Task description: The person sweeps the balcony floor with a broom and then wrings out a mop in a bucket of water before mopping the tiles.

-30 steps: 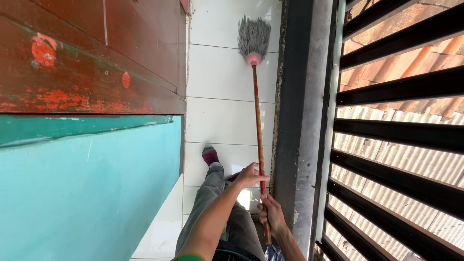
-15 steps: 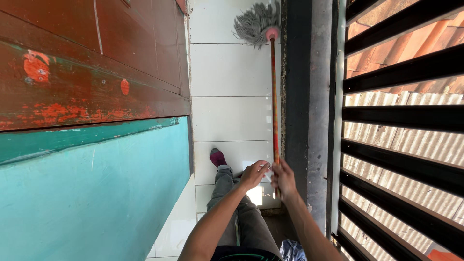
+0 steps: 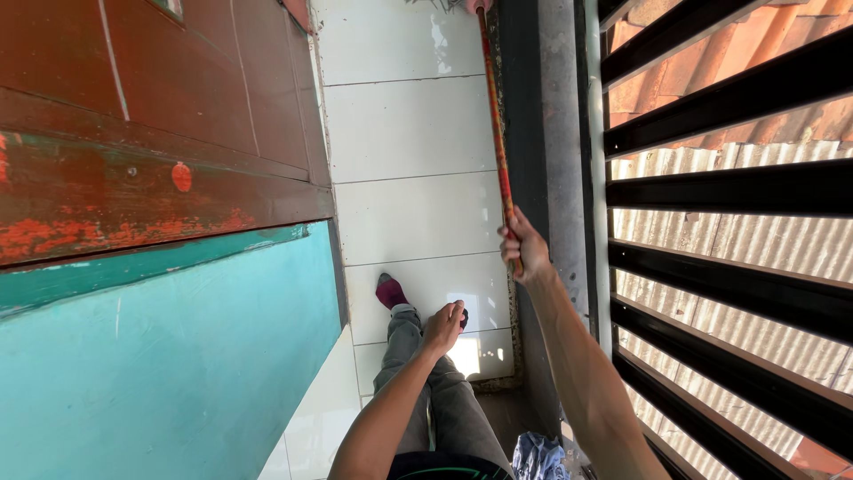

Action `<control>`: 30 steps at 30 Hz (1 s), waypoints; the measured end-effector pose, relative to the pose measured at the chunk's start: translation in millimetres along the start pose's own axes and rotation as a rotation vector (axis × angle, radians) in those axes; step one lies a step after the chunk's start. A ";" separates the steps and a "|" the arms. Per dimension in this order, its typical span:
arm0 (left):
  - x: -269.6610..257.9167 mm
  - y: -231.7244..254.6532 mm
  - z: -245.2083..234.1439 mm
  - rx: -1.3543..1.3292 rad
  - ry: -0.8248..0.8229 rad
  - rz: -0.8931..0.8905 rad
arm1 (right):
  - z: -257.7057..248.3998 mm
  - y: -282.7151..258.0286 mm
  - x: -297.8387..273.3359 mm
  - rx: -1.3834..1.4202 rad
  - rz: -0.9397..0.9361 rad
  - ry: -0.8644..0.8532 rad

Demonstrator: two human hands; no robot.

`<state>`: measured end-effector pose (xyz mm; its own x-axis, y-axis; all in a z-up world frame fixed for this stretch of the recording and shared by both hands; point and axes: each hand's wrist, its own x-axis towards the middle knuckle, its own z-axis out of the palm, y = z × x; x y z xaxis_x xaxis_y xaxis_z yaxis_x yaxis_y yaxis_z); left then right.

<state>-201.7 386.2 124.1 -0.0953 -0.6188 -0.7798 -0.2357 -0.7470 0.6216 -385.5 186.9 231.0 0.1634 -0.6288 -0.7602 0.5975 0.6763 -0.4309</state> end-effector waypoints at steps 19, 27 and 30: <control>16.5 6.0 80.1 0.374 -0.071 0.166 | -108.7 196.5 -227.1 -0.100 0.247 0.264; 31.0 70.5 69.9 -0.190 -0.042 -0.062 | -79.8 88.8 -120.8 -0.362 -0.030 0.263; 23.4 80.3 82.6 -0.124 -0.086 -0.053 | -95.6 74.4 -136.4 -0.283 0.014 0.270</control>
<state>-302.7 331.9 149.6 -0.1693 -0.5586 -0.8120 -0.1221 -0.8056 0.5797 -438.3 359.7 256.2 -0.0655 -0.5207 -0.8512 0.3508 0.7866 -0.5081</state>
